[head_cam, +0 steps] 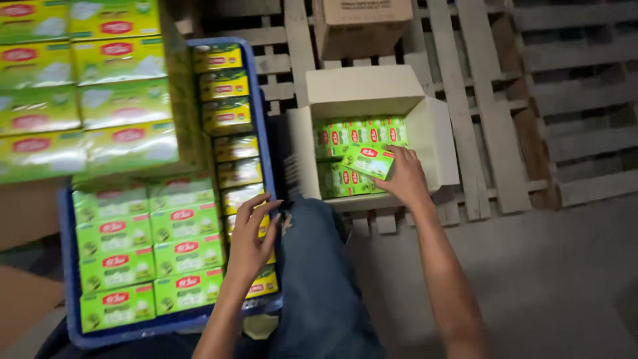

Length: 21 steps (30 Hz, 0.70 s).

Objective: The person repeatedly picks up small green and yellow boxes from a cardboard box and places them into a blue crate resting on their lap. The person arranges the boxes in rows within the crate.

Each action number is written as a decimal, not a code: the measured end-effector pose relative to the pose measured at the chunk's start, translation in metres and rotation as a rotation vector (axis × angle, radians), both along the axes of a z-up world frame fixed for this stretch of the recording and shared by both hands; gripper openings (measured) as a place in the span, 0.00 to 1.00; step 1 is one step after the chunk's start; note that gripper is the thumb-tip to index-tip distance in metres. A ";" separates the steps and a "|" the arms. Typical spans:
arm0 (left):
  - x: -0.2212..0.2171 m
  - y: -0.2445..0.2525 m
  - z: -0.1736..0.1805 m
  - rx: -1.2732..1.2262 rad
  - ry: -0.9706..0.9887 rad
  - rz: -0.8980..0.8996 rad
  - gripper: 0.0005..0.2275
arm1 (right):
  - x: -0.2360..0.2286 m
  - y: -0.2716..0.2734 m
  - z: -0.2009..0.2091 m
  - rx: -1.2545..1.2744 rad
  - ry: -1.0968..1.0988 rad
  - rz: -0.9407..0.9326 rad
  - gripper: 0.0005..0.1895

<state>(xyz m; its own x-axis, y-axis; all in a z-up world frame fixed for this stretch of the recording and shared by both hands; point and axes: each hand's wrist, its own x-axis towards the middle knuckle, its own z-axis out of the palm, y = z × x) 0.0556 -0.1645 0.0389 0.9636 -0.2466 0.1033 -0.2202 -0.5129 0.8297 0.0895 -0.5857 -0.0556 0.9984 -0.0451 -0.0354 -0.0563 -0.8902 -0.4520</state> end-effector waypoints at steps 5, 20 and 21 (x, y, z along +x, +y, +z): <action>-0.014 0.024 0.031 -0.012 -0.074 0.017 0.17 | -0.005 0.087 0.112 0.142 -0.291 0.136 0.45; -0.049 0.144 0.018 0.176 -0.321 -0.004 0.44 | -0.026 0.274 0.128 0.523 -0.093 0.640 0.46; -0.054 0.144 0.017 0.252 -0.263 -0.038 0.42 | -0.030 0.283 0.126 0.504 -0.079 0.660 0.46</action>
<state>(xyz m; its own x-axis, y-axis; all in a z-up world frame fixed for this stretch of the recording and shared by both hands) 0.0016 -0.0203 0.0561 0.9018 -0.3311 0.2777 -0.4320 -0.6815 0.5907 0.0591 -0.3027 0.0700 0.8145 0.5528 0.1761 0.4545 -0.4193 -0.7859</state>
